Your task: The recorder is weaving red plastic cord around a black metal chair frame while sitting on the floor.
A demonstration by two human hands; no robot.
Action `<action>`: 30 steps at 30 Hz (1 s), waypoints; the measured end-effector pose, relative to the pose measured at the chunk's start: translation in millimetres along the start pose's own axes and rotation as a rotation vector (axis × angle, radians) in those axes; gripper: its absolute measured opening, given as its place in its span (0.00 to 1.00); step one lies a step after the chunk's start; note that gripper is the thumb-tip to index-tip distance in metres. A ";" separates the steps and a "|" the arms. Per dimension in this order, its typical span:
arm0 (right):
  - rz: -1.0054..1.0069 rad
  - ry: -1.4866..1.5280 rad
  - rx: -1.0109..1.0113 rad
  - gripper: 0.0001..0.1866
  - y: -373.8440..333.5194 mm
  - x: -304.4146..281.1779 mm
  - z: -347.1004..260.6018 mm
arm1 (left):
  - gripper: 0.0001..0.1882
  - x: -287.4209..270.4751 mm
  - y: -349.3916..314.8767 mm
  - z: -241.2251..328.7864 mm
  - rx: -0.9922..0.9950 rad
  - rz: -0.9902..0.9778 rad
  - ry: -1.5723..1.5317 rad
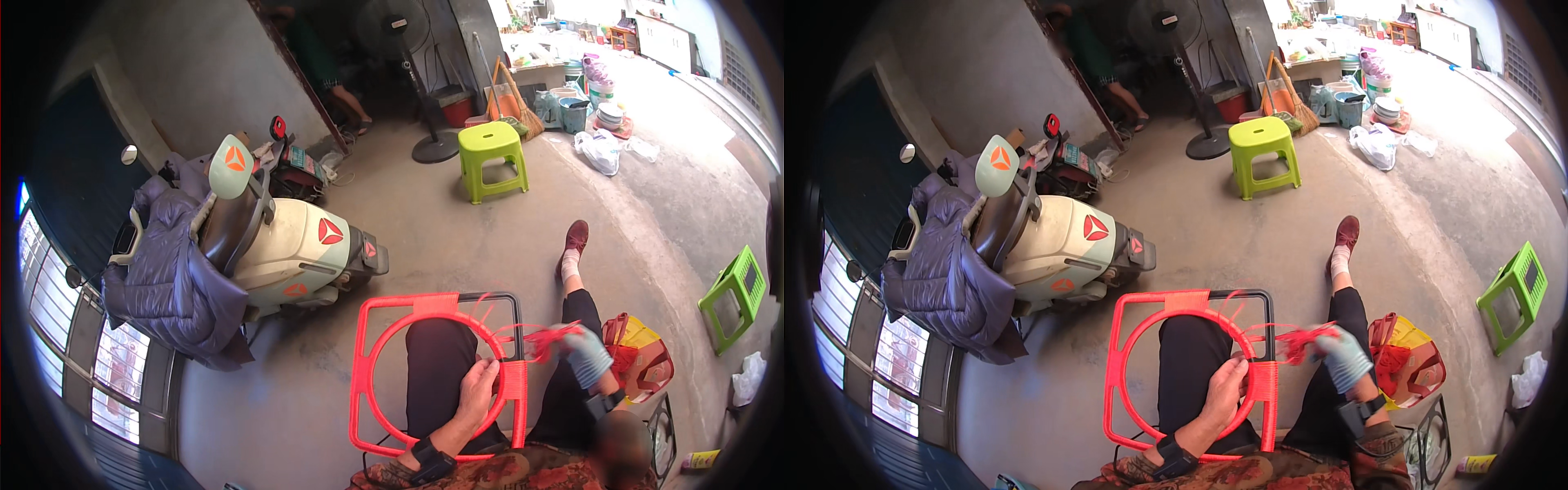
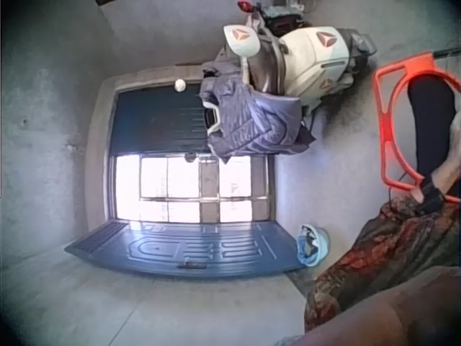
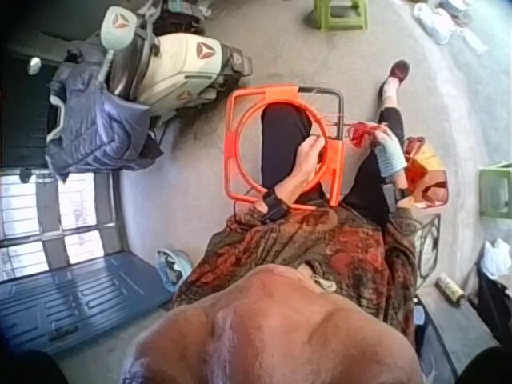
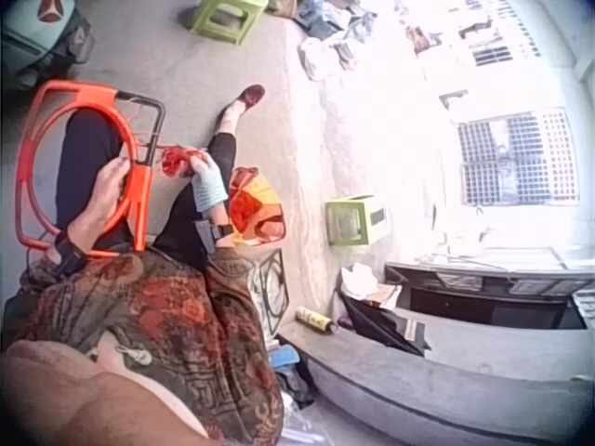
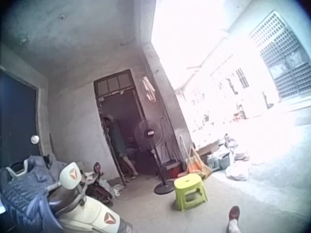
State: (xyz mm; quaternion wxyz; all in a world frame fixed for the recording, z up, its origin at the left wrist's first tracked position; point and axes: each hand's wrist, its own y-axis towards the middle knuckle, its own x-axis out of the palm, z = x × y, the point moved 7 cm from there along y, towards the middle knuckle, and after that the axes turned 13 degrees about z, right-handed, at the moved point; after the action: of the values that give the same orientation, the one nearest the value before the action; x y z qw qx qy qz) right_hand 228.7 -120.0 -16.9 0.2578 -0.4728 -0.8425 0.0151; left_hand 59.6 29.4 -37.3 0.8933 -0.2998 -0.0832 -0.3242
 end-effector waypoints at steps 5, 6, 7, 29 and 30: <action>0.007 0.678 -0.041 0.25 -4.8 -23.5 -28.2 | 0.17 13.4 -6.9 16.4 0.104 -0.097 -0.023; 0.072 0.763 -0.072 0.23 -3.0 -43.5 -23.6 | 0.18 13.3 -7.0 14.4 0.087 -0.093 -0.028; 0.138 0.848 -0.103 0.20 -1.7 -59.0 -20.0 | 0.18 13.2 -7.3 12.2 0.071 -0.090 -0.032; 0.215 0.914 -0.151 0.11 18.6 -128.5 -27.1 | 0.11 3.7 4.4 3.8 0.042 -0.057 -0.067; 0.216 0.912 -0.146 0.11 14.2 -111.0 -31.0 | 0.11 2.5 4.8 3.7 0.041 -0.068 -0.083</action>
State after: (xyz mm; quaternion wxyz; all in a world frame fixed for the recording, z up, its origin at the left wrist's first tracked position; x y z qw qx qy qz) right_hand 300.4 -208.3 -40.5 0.5644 -0.5331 -0.5883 -0.2262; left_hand 64.7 33.2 -35.8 0.8837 -0.2915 -0.1368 -0.3398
